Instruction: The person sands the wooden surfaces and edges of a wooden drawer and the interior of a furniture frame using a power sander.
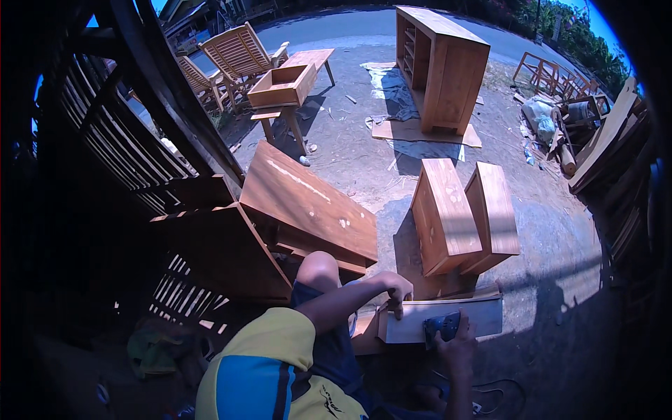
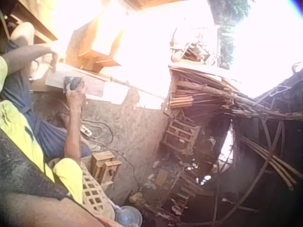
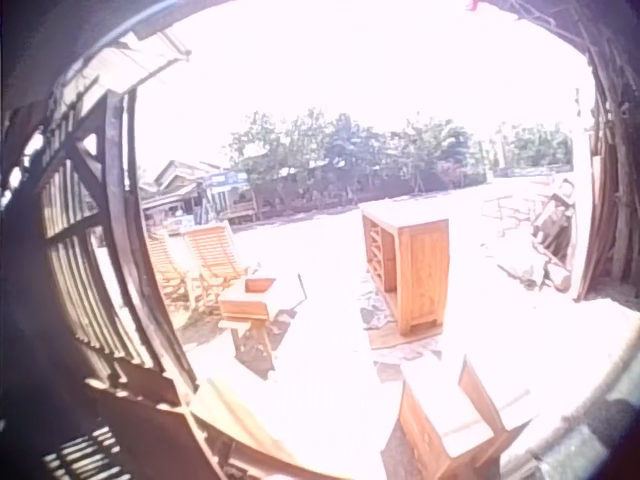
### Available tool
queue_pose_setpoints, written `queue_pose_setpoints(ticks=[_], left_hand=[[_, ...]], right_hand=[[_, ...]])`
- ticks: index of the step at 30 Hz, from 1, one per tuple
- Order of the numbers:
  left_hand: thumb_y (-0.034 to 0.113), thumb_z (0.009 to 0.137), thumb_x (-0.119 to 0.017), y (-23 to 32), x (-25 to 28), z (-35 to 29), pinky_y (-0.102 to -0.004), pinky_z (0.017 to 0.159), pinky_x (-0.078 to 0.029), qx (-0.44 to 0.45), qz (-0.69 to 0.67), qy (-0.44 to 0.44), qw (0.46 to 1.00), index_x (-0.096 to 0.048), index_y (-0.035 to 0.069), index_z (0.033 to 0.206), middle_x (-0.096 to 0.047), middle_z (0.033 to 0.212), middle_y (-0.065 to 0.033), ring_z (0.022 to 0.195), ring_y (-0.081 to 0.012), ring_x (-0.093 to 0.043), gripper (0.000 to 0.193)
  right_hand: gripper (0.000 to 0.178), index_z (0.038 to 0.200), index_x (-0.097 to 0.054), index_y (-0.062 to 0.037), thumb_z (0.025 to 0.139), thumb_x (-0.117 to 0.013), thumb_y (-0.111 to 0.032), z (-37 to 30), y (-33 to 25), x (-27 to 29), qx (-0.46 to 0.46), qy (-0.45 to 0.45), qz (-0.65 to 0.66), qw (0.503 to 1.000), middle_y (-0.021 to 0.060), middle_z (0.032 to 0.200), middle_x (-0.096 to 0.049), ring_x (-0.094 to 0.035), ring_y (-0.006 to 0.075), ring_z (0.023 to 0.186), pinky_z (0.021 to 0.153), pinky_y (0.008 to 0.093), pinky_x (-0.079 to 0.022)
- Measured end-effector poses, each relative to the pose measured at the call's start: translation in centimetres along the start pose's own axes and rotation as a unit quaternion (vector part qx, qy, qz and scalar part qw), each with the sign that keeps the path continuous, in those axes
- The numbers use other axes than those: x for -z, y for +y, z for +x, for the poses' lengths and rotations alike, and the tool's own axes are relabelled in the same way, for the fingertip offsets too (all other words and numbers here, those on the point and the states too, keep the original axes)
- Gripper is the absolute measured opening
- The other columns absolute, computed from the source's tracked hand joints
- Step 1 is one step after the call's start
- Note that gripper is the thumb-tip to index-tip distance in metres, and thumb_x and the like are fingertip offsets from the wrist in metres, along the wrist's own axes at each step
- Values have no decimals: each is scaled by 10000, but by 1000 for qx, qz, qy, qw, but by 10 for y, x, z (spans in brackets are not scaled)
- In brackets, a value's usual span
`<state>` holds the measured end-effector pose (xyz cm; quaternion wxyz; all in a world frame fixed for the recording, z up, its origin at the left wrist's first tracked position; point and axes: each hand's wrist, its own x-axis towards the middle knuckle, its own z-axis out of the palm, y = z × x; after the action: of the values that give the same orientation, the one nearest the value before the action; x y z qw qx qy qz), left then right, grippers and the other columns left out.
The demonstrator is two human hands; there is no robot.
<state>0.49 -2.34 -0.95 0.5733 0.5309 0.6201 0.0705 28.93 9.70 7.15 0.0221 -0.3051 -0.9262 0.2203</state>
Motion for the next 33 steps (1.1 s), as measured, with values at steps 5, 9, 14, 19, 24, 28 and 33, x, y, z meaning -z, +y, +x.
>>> queue_pose_setpoints(ticks=[5,9,14,19,24,28,33], left_hand=[[307,757,-964,-4,-7,11,-384,771,-595,8,-23,-40,999,-746,35,1235,-794,1008,-87,840,-200,-745,591],[334,713,-991,9,-2,3,-399,882,-610,21,-37,-21,999,-639,42,1435,-782,1197,-142,982,-259,-761,855],[604,660,-963,-2,-8,25,-450,1160,-457,-54,60,254,964,-214,71,1705,-402,1634,-317,1484,-400,-474,1391],[824,614,-868,97,-43,102,-646,1251,-267,-29,194,347,917,-137,170,1729,-223,1704,-354,1584,-537,-242,1486],[747,589,-922,148,-59,173,-718,1255,-162,37,248,338,907,-126,267,1725,-127,1725,-371,1589,-595,-151,1468],[683,592,-949,191,-55,205,-694,1240,-215,10,271,353,895,-121,294,1719,-232,1663,-391,1551,-584,-247,1452],[613,577,-976,204,-31,210,-623,1104,-410,101,287,335,892,-118,319,1708,-442,1439,-327,1363,-492,-482,1450]], right_hand=[[901,1547,-421,-154,776,-869,-282,25,73,28,-58,109,-25,992,264,1251,-606,-685,503,1081,906,581,-588],[856,1540,-425,-131,811,-839,-307,28,148,69,-217,156,-28,963,304,1253,-678,-682,499,1153,946,571,-565],[810,1472,-475,-142,799,-823,-428,10,179,54,-331,208,0,921,253,1282,-715,-696,466,1183,1023,547,-539],[770,1400,-548,-123,769,-842,-453,-69,154,28,-367,228,117,894,250,1241,-733,-707,463,1156,1010,539,-543],[801,1425,-537,-112,773,-839,-465,-104,146,25,-394,155,162,892,273,1249,-715,-706,464,1154,1003,537,-553],[817,1467,-524,-132,781,-836,-450,-107,158,31,-438,172,132,872,253,1261,-717,-706,442,1173,1010,521,-555],[829,1506,-486,-154,814,-822,-464,-109,163,55,-461,223,151,846,263,1290,-691,-684,459,1203,1016,543,-552]])
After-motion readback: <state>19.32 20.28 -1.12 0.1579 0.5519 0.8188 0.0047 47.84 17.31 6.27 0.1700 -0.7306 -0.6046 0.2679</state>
